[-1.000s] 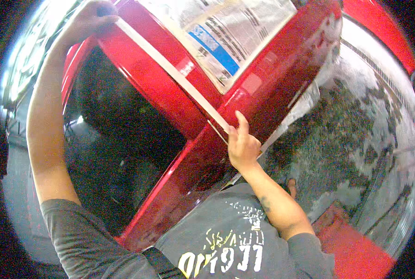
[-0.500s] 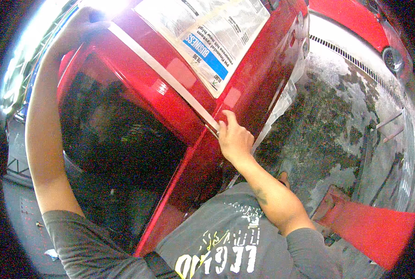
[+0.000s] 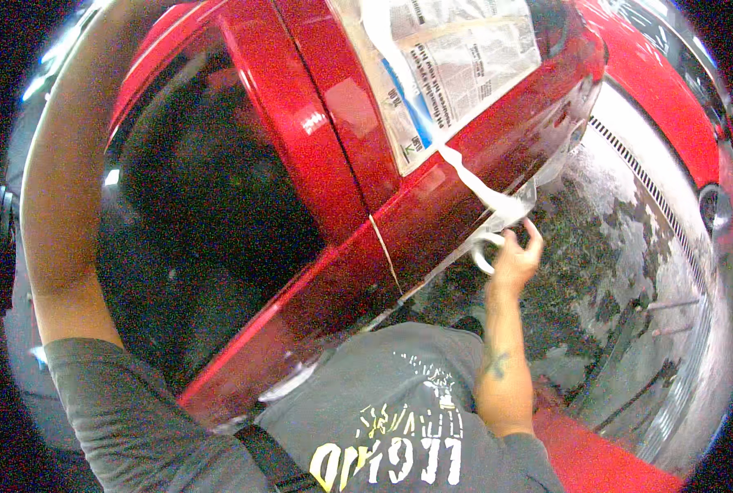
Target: The person places a sheet of newspaper over the rear side window of a red car and secures it with masking tape. They then apply additional strips of tape along the window frame and body lines to mask off the area.
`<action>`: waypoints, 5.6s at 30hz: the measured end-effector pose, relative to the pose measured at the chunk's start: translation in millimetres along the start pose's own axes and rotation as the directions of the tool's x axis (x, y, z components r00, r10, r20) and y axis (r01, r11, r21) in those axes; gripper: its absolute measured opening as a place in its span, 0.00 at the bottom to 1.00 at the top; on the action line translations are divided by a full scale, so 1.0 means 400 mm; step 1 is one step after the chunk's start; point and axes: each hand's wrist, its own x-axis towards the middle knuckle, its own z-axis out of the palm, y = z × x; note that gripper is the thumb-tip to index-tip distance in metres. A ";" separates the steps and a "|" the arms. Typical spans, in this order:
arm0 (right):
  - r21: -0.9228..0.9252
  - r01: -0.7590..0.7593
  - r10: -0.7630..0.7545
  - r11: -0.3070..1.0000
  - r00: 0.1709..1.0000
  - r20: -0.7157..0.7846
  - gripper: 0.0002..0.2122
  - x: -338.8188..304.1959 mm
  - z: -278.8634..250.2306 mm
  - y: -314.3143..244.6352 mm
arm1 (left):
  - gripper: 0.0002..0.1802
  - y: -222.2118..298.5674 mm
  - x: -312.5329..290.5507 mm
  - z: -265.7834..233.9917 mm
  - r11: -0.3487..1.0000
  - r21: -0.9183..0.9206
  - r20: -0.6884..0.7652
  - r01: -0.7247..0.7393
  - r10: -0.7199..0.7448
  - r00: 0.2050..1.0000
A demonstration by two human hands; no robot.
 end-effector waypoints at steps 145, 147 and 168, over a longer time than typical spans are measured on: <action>0.138 0.154 -0.164 0.978 0.171 0.972 0.15 0.736 0.011 -0.328 | 0.08 0.799 -0.081 0.406 0.119 -0.490 0.401 0.863 -0.849 0.345; 0.358 0.041 -0.354 0.933 -0.078 0.932 0.19 0.567 0.054 -0.357 | 0.10 0.839 0.004 0.455 0.257 -0.453 0.346 0.854 -0.832 0.433; 0.769 0.555 -0.279 0.317 -0.720 0.635 0.12 0.434 0.478 -0.774 | 0.05 0.960 -0.232 0.888 -0.100 -0.976 -0.016 0.194 -0.855 -0.518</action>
